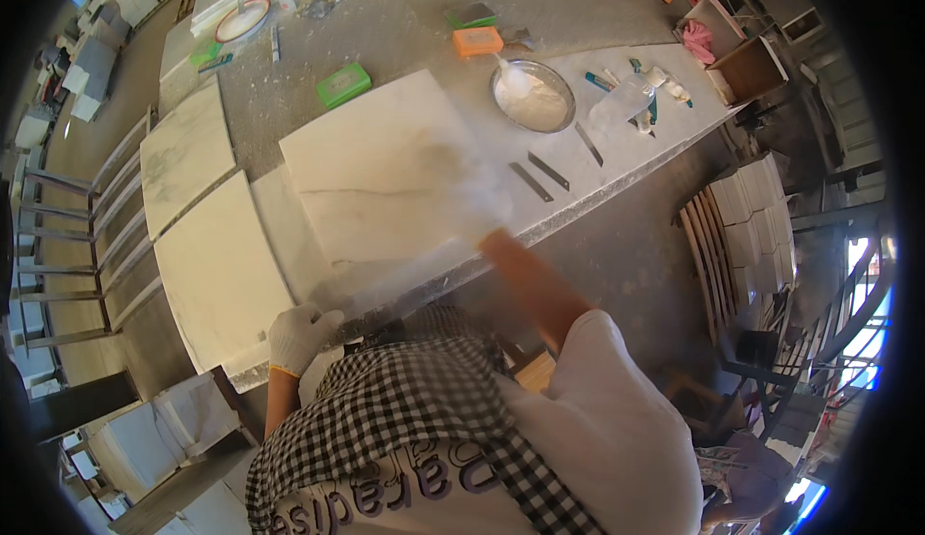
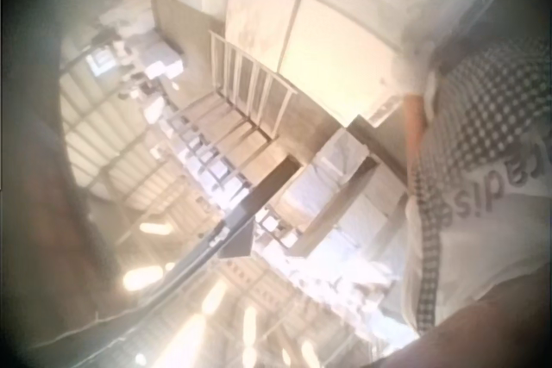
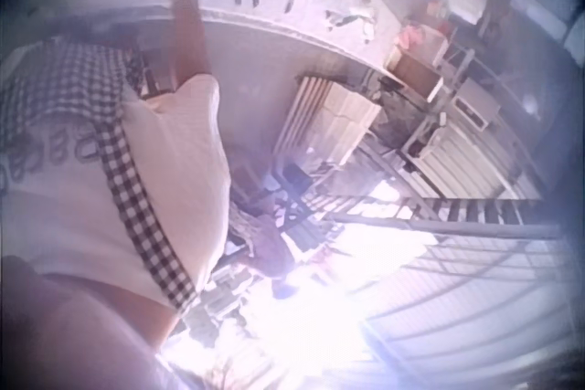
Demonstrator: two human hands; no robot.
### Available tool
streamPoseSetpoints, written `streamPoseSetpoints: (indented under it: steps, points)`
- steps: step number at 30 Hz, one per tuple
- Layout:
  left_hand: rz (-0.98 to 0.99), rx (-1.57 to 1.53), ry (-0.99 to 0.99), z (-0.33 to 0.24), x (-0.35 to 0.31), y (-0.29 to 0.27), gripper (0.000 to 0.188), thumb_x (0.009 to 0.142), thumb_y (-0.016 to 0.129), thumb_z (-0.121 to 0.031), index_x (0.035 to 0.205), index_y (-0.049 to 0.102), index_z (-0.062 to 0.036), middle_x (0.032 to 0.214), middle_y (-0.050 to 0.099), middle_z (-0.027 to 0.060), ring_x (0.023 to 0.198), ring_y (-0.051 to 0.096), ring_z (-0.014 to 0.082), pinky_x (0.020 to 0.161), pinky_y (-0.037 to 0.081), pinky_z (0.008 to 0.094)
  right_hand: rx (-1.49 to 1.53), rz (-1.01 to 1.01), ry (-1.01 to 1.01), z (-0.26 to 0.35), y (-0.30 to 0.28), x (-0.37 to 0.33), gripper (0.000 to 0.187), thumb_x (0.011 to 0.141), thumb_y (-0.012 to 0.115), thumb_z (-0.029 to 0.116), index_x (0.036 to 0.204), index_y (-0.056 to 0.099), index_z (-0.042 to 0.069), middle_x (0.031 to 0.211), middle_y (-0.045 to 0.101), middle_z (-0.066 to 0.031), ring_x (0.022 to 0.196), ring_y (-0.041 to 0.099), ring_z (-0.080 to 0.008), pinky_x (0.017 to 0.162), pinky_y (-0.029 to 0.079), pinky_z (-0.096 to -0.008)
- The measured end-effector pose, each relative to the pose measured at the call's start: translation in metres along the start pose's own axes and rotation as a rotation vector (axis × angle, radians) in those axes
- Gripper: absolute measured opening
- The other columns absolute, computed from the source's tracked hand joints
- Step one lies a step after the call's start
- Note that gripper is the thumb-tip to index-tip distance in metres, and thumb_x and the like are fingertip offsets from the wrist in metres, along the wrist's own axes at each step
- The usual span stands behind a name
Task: The person moves a wooden pallet, then picks up white rectangular tiles from a table, wipes their surfaces with a cloth, and places them onto the pallet. The person repeats this process for several tiles.
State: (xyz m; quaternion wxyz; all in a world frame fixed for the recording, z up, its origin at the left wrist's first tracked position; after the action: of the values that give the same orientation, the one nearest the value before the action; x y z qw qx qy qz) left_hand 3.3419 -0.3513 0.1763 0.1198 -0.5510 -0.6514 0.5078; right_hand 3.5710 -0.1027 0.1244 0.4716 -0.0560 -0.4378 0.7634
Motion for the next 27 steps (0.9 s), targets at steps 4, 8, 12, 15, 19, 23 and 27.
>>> streamPoseSetpoints:
  steps: [4, 8, 12, 15, 19, 23, 27]
  points:
    - [0.043, -0.039, -0.017, 0.004, -0.005, 0.004, 0.048, 0.082, 0.065, -0.050, 0.077, 0.068, -0.0025, 0.074, 0.066, 0.0170, 0.071, 0.063, 0.0326, 0.068, 0.049, 0.0428, -0.446, -0.021, -0.049, -0.035, 0.002, 0.010, 0.047, 0.087, 0.059, 0.019, 0.134, 0.056, 0.011, 0.135, 0.058, -0.0092, 0.122, 0.053, -0.0271, 0.104, 0.039, -0.0463]
    - [0.171, -0.114, -0.062, 0.001, -0.012, 0.008, 0.044, 0.084, 0.062, -0.047, 0.087, 0.071, -0.0034, 0.088, 0.068, 0.0189, 0.084, 0.064, 0.0369, 0.077, 0.049, 0.0451, -0.034, -0.026, -0.169, 0.045, 0.063, -0.037, 0.031, 0.086, 0.059, 0.014, 0.116, 0.066, 0.011, 0.127, 0.062, -0.0072, 0.117, 0.056, -0.0244, 0.090, 0.046, -0.0425]
    - [0.228, -0.036, -0.030, -0.003, -0.012, 0.008, 0.044, 0.083, 0.062, -0.045, 0.083, 0.071, -0.0028, 0.084, 0.068, 0.0187, 0.081, 0.064, 0.0365, 0.075, 0.049, 0.0455, -0.085, 0.216, -0.542, 0.116, 0.059, -0.068, 0.035, 0.087, 0.059, 0.018, 0.121, 0.064, 0.009, 0.130, 0.058, -0.0113, 0.125, 0.051, -0.0249, 0.098, 0.046, -0.0438]
    - [0.246, -0.046, 0.002, -0.003, -0.012, 0.009, 0.044, 0.082, 0.062, -0.046, 0.079, 0.071, -0.0021, 0.081, 0.067, 0.0193, 0.078, 0.063, 0.0363, 0.072, 0.049, 0.0453, 0.046, 0.322, -0.511, 0.124, 0.038, -0.066, 0.036, 0.083, 0.059, 0.011, 0.118, 0.065, 0.009, 0.131, 0.059, -0.0095, 0.126, 0.051, -0.0251, 0.096, 0.047, -0.0441]
    - [0.230, -0.048, -0.023, 0.001, -0.009, 0.017, 0.045, 0.082, 0.063, -0.045, 0.079, 0.070, -0.0009, 0.079, 0.067, 0.0195, 0.074, 0.064, 0.0347, 0.069, 0.048, 0.0438, -0.125, 0.205, -0.377, 0.079, -0.008, -0.070, 0.041, 0.077, 0.059, 0.005, 0.117, 0.065, 0.010, 0.130, 0.060, -0.0061, 0.122, 0.053, -0.0252, 0.091, 0.047, -0.0384]
    - [0.112, -0.283, -0.079, 0.002, -0.003, 0.029, 0.039, 0.087, 0.064, -0.035, 0.078, 0.067, 0.0023, 0.062, 0.064, 0.0086, 0.058, 0.063, 0.0156, 0.059, 0.050, 0.0303, -0.499, 0.096, -0.249, 0.015, -0.050, -0.073, 0.036, 0.078, 0.058, 0.007, 0.113, 0.066, 0.013, 0.129, 0.061, -0.0022, 0.119, 0.054, -0.0221, 0.089, 0.046, -0.0379]
    - [0.004, -0.359, -0.103, 0.001, 0.002, 0.035, 0.034, 0.089, 0.061, -0.030, 0.085, 0.065, 0.0029, 0.063, 0.063, 0.0073, 0.058, 0.061, 0.0153, 0.059, 0.049, 0.0305, -0.475, 0.039, -0.114, -0.039, -0.068, -0.058, 0.027, 0.084, 0.056, 0.010, 0.108, 0.068, 0.014, 0.130, 0.061, -0.0003, 0.123, 0.053, -0.0189, 0.089, 0.045, -0.0417]
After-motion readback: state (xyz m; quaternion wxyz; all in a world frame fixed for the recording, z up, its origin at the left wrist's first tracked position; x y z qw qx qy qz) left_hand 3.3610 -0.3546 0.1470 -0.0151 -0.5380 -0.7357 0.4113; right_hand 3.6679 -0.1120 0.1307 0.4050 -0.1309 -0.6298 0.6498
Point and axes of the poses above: each hand's wrist, its own x-axis towards the middle knuckle, its own y-axis out of the palm, z = x × y, the point moved 1 cm from there along x, towards the middle knuckle
